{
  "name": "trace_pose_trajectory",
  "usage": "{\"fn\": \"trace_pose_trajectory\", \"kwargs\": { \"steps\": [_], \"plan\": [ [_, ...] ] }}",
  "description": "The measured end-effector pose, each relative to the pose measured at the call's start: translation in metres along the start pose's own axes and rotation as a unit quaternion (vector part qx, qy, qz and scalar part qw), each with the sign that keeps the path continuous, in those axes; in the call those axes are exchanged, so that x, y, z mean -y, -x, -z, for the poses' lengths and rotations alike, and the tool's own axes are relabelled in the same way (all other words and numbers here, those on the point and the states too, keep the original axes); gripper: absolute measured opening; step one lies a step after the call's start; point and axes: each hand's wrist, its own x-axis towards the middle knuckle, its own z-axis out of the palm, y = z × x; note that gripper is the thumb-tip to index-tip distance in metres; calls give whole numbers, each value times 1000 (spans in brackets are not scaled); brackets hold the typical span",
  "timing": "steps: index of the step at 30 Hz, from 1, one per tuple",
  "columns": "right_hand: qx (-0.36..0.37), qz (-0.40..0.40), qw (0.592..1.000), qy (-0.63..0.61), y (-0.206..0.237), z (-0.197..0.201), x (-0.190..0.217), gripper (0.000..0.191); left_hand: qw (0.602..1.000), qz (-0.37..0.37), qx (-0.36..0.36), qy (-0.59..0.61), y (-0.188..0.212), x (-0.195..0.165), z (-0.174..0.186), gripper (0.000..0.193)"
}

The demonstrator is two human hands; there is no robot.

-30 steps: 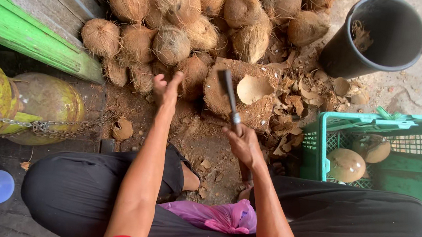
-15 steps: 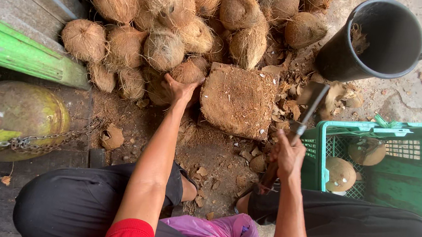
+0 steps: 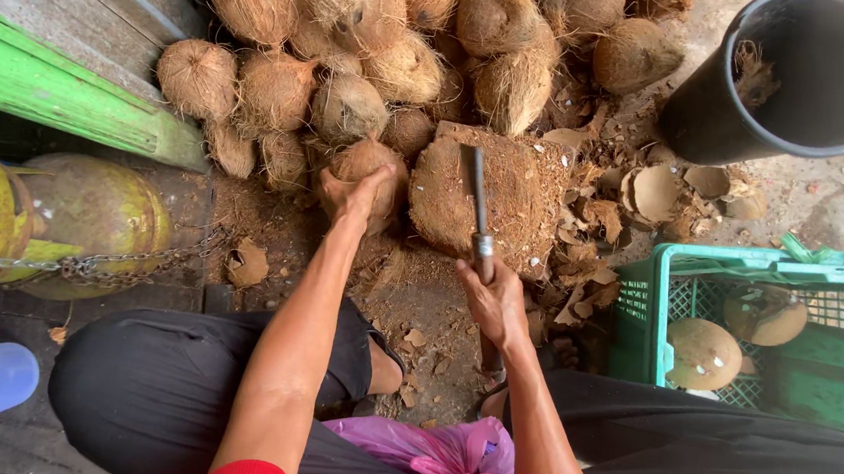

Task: The person sits on the ground and husks coconuts, chopping off the fibrous outer husk with a heavy cleaver against a wooden block. Husked coconuts are placed into a green plastic crate, and discarded husk pieces pile around the work area.

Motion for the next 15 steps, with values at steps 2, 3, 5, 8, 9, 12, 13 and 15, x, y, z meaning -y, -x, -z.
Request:
{"fn": "trace_pose_trajectory", "kwargs": {
  "steps": [2,3,5,8,9,12,13,15],
  "plan": [
    [24,-1,999,21,2,-5,0,29,999,35,-9,20,5,2,11,143],
    [37,-2,999,18,2,-6,-1,29,997,50,-12,60,5,2,16,146],
    [61,-2,998,-31,-1,-5,-5,29,993,54,-24,98,5,0,25,148],
    [40,-7,994,-101,-10,10,-14,31,994,19,-47,96,5,-5,40,148],
    [0,-11,997,-77,-14,19,-16,30,994,7,-55,98,6,-9,44,148],
    [-218,34,974,49,-19,49,-20,22,994,-74,-55,62,19,-24,55,138],
    [-230,45,971,-36,-17,61,-21,21,992,-110,-52,43,26,-31,57,135],
    [-246,61,946,-201,-8,79,-18,22,973,-227,-13,36,43,-46,55,132]
  ]
}}
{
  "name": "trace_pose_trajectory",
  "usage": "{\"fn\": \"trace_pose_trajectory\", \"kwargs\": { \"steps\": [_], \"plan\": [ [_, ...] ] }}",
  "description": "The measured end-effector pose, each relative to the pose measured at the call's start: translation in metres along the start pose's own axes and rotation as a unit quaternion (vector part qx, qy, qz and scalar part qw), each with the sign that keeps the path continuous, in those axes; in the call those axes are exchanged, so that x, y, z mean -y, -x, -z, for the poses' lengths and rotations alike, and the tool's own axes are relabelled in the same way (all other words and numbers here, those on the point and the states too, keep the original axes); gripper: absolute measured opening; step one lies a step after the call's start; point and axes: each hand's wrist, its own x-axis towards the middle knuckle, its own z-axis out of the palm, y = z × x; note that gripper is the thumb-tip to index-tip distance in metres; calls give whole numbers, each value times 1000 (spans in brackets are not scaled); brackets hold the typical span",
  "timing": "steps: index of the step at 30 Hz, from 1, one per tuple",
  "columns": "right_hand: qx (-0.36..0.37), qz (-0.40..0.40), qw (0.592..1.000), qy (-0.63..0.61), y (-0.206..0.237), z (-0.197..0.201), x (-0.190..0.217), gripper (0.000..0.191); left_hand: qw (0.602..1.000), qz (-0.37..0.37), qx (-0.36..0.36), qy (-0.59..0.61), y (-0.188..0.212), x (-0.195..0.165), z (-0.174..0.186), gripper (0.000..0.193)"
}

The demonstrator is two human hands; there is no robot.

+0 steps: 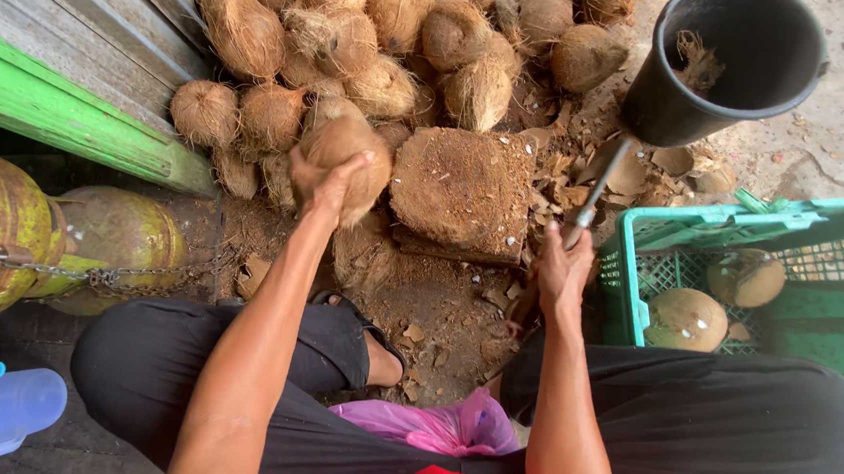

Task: The person sits on the ground and husks coconuts, chopping off the fibrous outer husk with a heavy cleaver against a wooden block. Husked coconuts are placed into a green plastic crate, and discarded husk pieces pile around the work area.

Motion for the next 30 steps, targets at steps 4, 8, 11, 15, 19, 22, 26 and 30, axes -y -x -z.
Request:
{"fn": "trace_pose_trajectory", "kwargs": {
  "steps": [4,8,11,15,19,22,26,30],
  "plan": [
    [29,63,995,-71,19,0,24,19,948,-210,208,117,25,-36,-27,121],
    [77,104,990,-59,46,-15,52,17,873,-414,184,-178,44,-43,-64,136],
    [106,88,990,-31,60,-10,77,18,817,-471,206,-263,47,-37,-87,135],
    [99,86,991,-14,70,3,95,18,835,-472,163,-229,39,-25,-105,101],
    [89,170,976,-106,65,9,77,11,933,-311,140,-115,29,-21,-117,80],
    [106,177,969,-133,53,-11,44,22,919,-347,124,-139,28,-17,-115,69],
    [168,17,984,50,46,-32,14,21,902,-397,98,-138,31,-17,-114,61],
    [143,70,985,-63,42,-17,12,26,916,-361,102,-145,32,-14,-113,60]
  ]
}}
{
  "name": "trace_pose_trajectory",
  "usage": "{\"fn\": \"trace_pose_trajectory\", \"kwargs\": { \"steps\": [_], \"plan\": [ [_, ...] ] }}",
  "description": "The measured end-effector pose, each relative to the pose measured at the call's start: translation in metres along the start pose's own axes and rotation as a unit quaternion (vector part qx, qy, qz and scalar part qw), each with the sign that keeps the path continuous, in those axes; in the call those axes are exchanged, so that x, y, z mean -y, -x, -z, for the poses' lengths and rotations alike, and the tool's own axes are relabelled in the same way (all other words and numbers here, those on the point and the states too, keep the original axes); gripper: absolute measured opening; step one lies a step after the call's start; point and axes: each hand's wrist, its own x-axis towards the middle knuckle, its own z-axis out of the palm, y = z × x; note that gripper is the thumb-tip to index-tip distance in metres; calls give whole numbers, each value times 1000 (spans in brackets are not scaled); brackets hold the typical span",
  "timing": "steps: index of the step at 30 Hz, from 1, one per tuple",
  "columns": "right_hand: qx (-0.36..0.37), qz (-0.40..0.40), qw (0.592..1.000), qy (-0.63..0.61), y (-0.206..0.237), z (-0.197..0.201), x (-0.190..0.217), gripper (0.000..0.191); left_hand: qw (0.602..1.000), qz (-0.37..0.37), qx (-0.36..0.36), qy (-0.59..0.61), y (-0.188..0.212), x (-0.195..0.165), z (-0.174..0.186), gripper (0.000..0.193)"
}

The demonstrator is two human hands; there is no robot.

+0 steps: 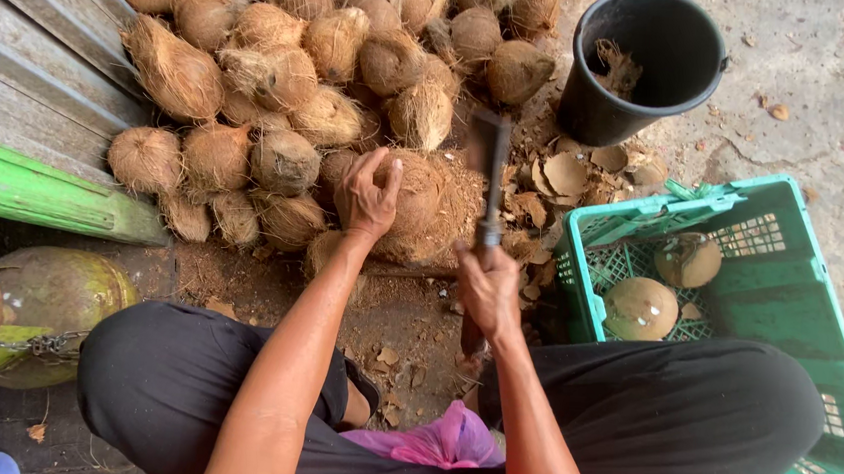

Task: The person sits on the ground and husks coconuts, chopping off the fibrous outer husk with a heavy cleaver against a wooden block. Husked coconuts are placed into a green plastic crate, and discarded husk pieces pile around the work area.

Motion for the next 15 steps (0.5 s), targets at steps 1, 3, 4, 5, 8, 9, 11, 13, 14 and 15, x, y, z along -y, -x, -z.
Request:
{"fn": "trace_pose_trajectory", "kwargs": {
  "steps": [1,3,4,5,8,9,11,13,14,15],
  "plan": [
    [-8,48,999,-25,0,2,1,24,1000,3,0,11,0,1,0,60],
    [-24,145,988,-51,-2,2,-1,32,1000,-15,-23,0,1,4,-1,60],
    [-35,192,979,-62,-3,0,-3,36,999,-25,-31,-3,2,3,-1,59],
    [-24,127,991,-46,-4,-5,-7,33,998,-40,-35,-15,2,4,-2,59],
    [-1,-62,997,50,-8,-14,-11,29,996,-70,-38,-41,3,2,-2,58],
    [7,-133,984,116,-8,-13,-10,30,997,-55,-30,-50,3,0,-2,59],
    [-6,-162,979,123,-7,-6,-4,26,998,-43,-19,-39,2,-3,1,60],
    [-41,-91,995,19,-6,2,2,18,1000,-26,-12,7,3,-3,4,61],
    [-35,-15,999,-33,-6,4,2,22,999,-39,-19,6,4,-3,5,60],
    [-29,57,994,-86,-8,4,2,28,998,-49,-25,3,4,-1,6,60]
  ]
}}
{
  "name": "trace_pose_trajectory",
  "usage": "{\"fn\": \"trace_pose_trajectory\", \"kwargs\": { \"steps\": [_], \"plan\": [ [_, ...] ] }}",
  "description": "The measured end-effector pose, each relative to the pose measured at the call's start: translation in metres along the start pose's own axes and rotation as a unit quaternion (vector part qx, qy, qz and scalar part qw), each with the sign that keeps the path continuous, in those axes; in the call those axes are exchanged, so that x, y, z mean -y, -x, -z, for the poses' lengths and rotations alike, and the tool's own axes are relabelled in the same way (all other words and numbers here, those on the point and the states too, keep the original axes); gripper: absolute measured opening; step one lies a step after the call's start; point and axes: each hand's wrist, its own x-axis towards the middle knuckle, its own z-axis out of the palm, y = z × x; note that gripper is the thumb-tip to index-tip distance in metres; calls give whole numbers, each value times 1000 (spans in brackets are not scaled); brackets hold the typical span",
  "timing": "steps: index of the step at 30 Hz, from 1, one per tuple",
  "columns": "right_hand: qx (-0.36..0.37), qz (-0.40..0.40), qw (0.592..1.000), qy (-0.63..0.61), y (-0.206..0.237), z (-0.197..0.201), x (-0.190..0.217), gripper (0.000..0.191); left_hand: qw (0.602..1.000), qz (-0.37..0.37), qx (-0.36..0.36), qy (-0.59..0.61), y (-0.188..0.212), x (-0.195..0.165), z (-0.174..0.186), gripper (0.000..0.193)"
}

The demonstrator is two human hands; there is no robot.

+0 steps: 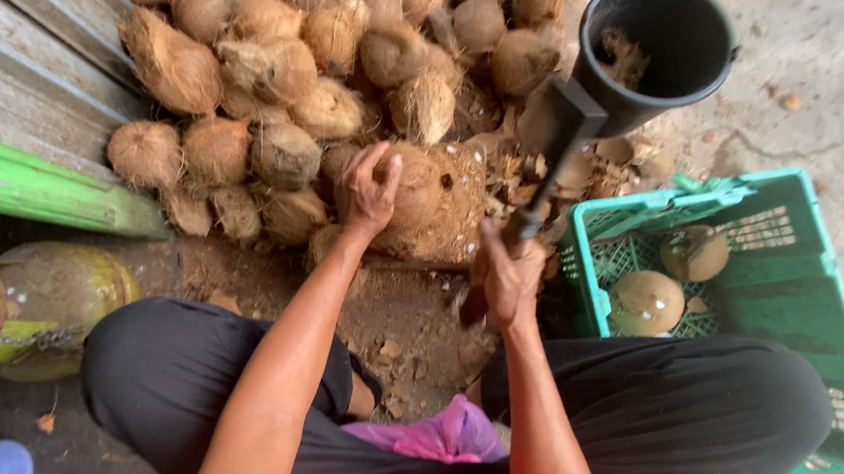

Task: The person sits on the ground and husks coconuts, chopping off the fibrous outer husk with a heavy cleaver against a wooden block. Husked coconuts are placed into a green plastic crate, and discarded husk pieces pile around the work area.

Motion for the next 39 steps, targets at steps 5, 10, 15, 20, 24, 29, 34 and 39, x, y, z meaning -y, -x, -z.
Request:
{"fn": "trace_pose_trajectory", "kwargs": {
  "steps": [5,10,15,20,24,29,34,39],
  "plan": [
    [30,-91,992,84,-8,-12,-33,28,1000,-6,16,16,3,8,-3,59],
    [87,-270,953,107,-5,-9,-44,29,1000,-10,15,-9,-1,10,-4,62],
    [92,-267,945,166,-9,0,-20,27,981,169,89,-22,-11,-9,2,81],
    [86,-215,941,249,-13,0,-8,34,910,-305,112,-259,-28,-31,-1,127],
    [70,-213,949,222,-10,-2,0,29,936,-82,270,-210,-53,-27,-3,117],
    [47,-203,952,225,-9,-4,18,31,935,133,244,-220,-80,-14,8,110],
    [42,-199,961,188,-9,-10,25,31,885,235,334,-226,-95,-3,40,114],
    [65,-222,950,208,-5,-14,17,30,896,300,317,85,-74,6,65,129]
  ]
}}
